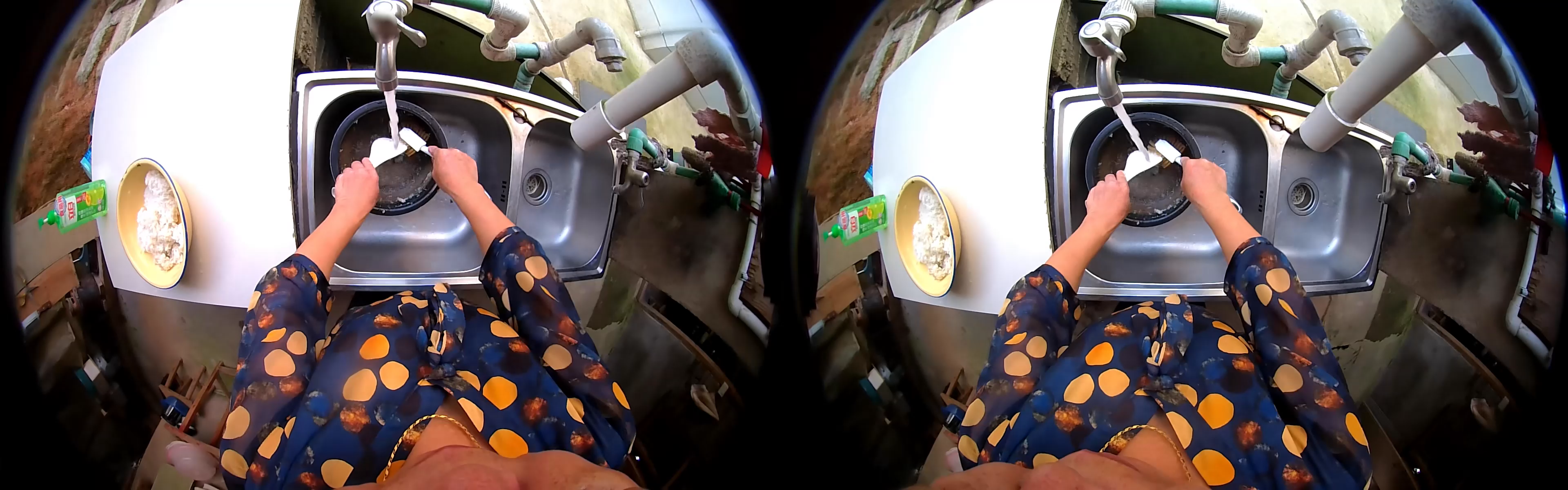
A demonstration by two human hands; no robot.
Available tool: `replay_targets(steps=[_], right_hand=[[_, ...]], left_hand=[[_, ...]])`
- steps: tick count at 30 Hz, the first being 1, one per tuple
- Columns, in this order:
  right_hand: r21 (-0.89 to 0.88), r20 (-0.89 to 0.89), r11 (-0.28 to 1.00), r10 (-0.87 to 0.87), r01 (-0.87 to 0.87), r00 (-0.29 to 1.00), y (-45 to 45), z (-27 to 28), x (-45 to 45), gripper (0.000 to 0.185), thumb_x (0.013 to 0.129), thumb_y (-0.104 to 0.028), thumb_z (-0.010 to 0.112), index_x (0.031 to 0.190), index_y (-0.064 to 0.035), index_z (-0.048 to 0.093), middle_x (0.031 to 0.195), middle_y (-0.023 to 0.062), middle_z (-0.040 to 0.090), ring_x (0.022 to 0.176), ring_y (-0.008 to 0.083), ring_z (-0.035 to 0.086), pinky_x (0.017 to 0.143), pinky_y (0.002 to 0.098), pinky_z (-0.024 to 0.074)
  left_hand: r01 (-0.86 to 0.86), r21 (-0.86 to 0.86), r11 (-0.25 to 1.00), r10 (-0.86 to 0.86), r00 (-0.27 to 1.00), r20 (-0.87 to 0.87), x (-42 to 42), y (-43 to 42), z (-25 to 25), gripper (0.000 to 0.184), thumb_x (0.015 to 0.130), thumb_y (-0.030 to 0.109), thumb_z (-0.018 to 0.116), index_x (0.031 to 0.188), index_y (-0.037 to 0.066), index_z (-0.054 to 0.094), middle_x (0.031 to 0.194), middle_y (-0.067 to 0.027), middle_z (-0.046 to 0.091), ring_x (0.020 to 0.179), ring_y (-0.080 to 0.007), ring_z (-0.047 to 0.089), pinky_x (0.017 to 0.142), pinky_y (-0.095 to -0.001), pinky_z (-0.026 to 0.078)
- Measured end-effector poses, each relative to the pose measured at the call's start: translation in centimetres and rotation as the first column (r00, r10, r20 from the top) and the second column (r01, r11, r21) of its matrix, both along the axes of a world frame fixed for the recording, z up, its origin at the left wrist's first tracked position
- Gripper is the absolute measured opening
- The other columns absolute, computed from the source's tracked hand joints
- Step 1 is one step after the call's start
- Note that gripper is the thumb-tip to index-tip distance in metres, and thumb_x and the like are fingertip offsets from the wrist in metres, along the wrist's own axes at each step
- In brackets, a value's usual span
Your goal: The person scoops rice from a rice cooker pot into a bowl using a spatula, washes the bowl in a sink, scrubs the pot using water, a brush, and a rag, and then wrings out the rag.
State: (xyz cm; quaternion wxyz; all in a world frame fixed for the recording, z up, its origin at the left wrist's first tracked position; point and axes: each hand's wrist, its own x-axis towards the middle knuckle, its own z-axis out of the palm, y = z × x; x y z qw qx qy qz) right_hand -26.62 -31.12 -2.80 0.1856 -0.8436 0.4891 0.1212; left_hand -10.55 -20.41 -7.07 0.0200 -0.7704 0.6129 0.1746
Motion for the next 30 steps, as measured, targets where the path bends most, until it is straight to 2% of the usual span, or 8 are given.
replay_targets(steps=[2,5,9,14,19,25,28,30], right_hand=[[0.021,-0.004,1.000,0.001,-0.001,1.000,-0.1,-0.4,-1.0,0.023,0.085,-0.014,0.046,0.102,-0.0130,0.062,0.082,0.0169,0.064,0.077,0.0317,0.064,0.068,0.0427,0.0510],[0.010,0.114,0.989,-0.145,0.144,0.983,1.4,0.9,-2.3,0.025,0.085,-0.016,0.047,0.106,-0.0145,0.061,0.080,0.0166,0.063,0.076,0.0331,0.063,0.068,0.0439,0.0503],[0.025,0.175,0.997,-0.083,0.080,0.981,5.2,2.4,-0.7,0.024,0.087,-0.019,0.047,0.104,-0.0155,0.063,0.077,0.0171,0.063,0.074,0.0343,0.062,0.067,0.0456,0.0494],[0.026,0.201,0.983,-0.183,0.182,0.962,1.7,-1.4,-1.8,0.023,0.087,-0.020,0.047,0.103,-0.0151,0.063,0.078,0.0184,0.063,0.075,0.0351,0.062,0.068,0.0456,0.0492],[0.075,0.232,0.991,-0.122,0.108,0.965,6.6,1.9,-1.6,0.024,0.087,-0.022,0.047,0.105,-0.0165,0.062,0.076,0.0177,0.062,0.072,0.0363,0.061,0.066,0.0471,0.0485],[-0.012,0.222,0.996,-0.078,0.083,0.972,0.9,0.5,-0.4,0.025,0.087,-0.016,0.043,0.102,-0.0123,0.062,0.077,0.0178,0.063,0.075,0.0352,0.062,0.067,0.0452,0.0494],[0.059,0.193,0.997,0.036,-0.049,0.981,4.4,3.2,-0.9,0.024,0.085,-0.017,0.046,0.103,-0.0148,0.062,0.077,0.0165,0.062,0.073,0.0344,0.062,0.067,0.0442,0.0498],[0.079,0.236,0.996,0.020,-0.040,0.972,5.6,2.8,-1.2,0.024,0.086,-0.019,0.047,0.103,-0.0159,0.063,0.076,0.0155,0.062,0.074,0.0337,0.062,0.067,0.0437,0.0497]], left_hand=[[-0.112,-0.019,0.994,0.110,0.990,-0.090,0.1,0.3,-0.1,0.015,0.080,0.012,0.051,0.087,-0.001,0.056,0.085,-0.0193,0.061,0.081,-0.0325,0.063,0.068,-0.0423,0.051],[-0.226,0.034,0.974,0.228,0.960,-0.161,0.0,-0.2,-0.2,0.017,0.081,0.014,0.051,0.087,-0.002,0.057,0.087,-0.0210,0.060,0.081,-0.0360,0.062,0.072,-0.0441,0.049],[-0.234,0.048,0.971,0.238,0.937,-0.255,0.4,-0.2,-0.8,0.019,0.082,0.016,0.052,0.086,-0.002,0.057,0.089,-0.0224,0.060,0.083,-0.0379,0.061,0.074,-0.0449,0.049],[-0.242,0.042,0.969,0.243,0.917,-0.318,-0.3,1.3,0.0,0.022,0.081,0.018,0.057,0.085,-0.003,0.057,0.088,-0.0232,0.060,0.084,-0.0385,0.060,0.073,-0.0462,0.048],[-0.319,0.048,0.947,0.315,0.887,-0.337,-0.7,1.3,-0.3,0.021,0.081,0.018,0.058,0.083,-0.003,0.057,0.086,-0.0228,0.061,0.083,-0.0384,0.060,0.073,-0.0458,0.048],[-0.250,0.005,0.968,0.242,0.931,-0.275,-1.3,1.4,0.2,0.020,0.081,0.017,0.057,0.083,-0.002,0.057,0.086,-0.0214,0.060,0.081,-0.0371,0.061,0.071,-0.0450,0.049],[-0.268,-0.002,0.963,0.258,0.930,-0.262,-1.2,1.8,-0.3,0.020,0.081,0.019,0.058,0.084,-0.001,0.057,0.086,-0.0199,0.060,0.081,-0.0363,0.060,0.071,-0.0451,0.048],[-0.238,-0.073,0.969,0.216,0.949,-0.229,-1.0,1.3,-0.6,0.020,0.082,0.019,0.057,0.083,-0.002,0.057,0.084,-0.0202,0.060,0.079,-0.0369,0.061,0.069,-0.0447,0.049]])
